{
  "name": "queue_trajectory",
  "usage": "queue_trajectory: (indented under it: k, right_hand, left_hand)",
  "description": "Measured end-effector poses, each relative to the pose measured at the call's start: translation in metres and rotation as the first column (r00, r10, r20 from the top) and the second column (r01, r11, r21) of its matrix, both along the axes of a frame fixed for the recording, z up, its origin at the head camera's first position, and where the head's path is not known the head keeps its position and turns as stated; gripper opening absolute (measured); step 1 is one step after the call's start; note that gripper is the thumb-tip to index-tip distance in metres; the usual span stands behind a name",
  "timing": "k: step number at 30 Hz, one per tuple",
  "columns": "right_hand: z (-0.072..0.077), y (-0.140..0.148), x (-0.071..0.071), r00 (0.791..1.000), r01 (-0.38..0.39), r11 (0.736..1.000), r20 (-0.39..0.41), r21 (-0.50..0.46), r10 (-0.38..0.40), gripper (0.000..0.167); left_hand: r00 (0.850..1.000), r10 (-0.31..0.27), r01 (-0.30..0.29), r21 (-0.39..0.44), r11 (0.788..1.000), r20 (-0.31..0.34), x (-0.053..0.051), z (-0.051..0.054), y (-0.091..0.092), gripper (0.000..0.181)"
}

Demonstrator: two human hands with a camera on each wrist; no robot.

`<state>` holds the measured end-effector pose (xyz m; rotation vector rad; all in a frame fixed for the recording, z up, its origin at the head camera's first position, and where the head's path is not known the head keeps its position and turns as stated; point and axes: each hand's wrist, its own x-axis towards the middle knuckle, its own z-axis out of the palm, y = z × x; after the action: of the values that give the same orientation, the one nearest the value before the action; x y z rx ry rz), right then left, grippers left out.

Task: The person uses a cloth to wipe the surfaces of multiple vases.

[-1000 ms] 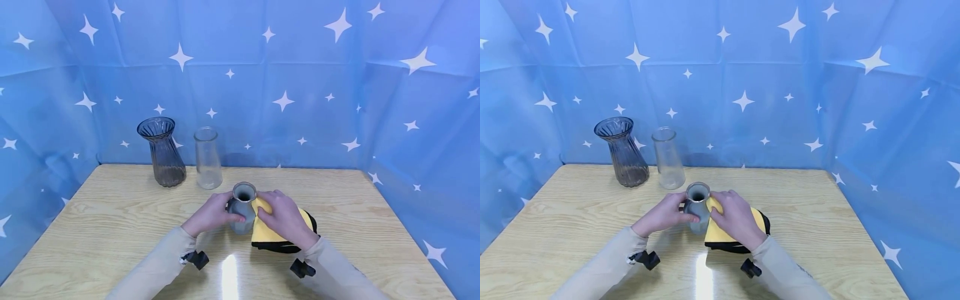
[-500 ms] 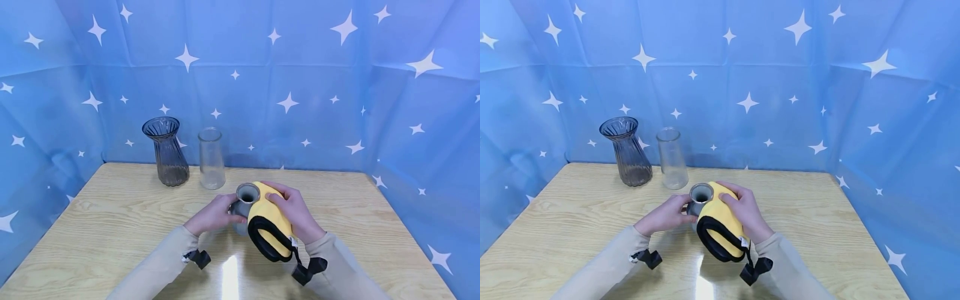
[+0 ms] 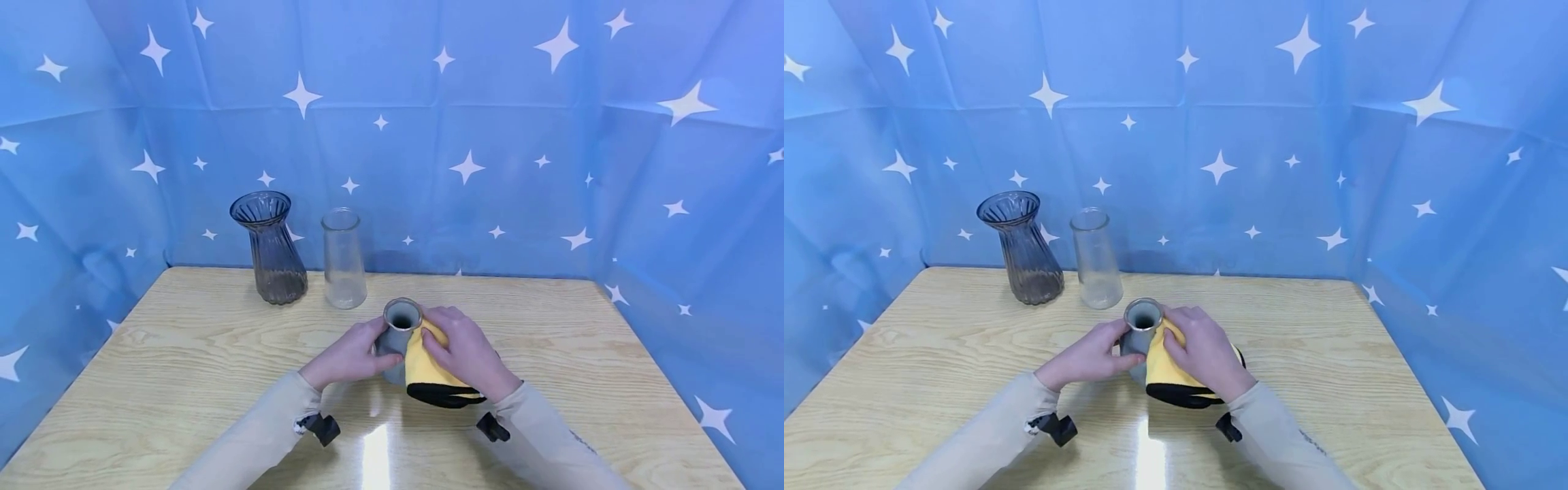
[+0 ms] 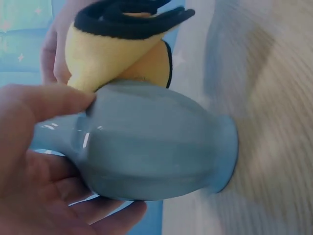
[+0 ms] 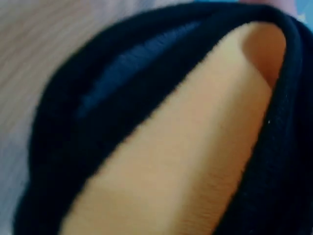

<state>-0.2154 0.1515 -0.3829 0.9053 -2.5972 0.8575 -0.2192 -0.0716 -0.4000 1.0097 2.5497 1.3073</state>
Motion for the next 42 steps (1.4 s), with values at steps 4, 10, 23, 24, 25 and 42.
queue_trajectory:
  k: [4, 10, 23, 24, 25, 42]
  right_hand:
    - [-0.001, 0.006, -0.002, 0.999, -0.028, 0.998, 0.032, 0.051, 0.026, 0.037]
    - [-0.007, 0.015, -0.002, 0.988, -0.006, 1.0, 0.157, 0.015, 0.004, 0.039]
    - [-0.019, 0.015, 0.017, 0.951, 0.145, 0.979, 0.294, -0.142, -0.098, 0.04]
    - [-0.02, 0.015, 0.019, 0.95, 0.16, 0.978, 0.289, -0.135, -0.115, 0.04]
    - [-0.021, 0.015, 0.021, 0.949, 0.174, 0.976, 0.287, -0.134, -0.13, 0.04]
    - [-0.047, -0.007, 0.024, 0.935, 0.197, 0.975, 0.28, 0.098, -0.217, 0.036]
  left_hand:
    - [0.999, 0.043, -0.043, 0.047, 0.998, 0.015, 0.0, -0.004, 0.004, 0.047]
    - [0.996, 0.09, -0.09, 0.055, 0.994, 0.004, -0.001, -0.006, 0.008, 0.047]
    - [0.989, 0.11, -0.107, -0.037, 0.994, 0.098, -0.003, 0.005, 0.003, 0.037]
    - [0.99, 0.111, -0.108, -0.039, 0.993, 0.087, -0.003, 0.005, 0.003, 0.038]
    - [0.991, 0.115, -0.113, -0.036, 0.993, 0.075, -0.003, 0.005, 0.003, 0.041]
    - [0.991, 0.128, -0.131, 0.081, 0.988, 0.034, -0.006, -0.001, 0.004, 0.047]
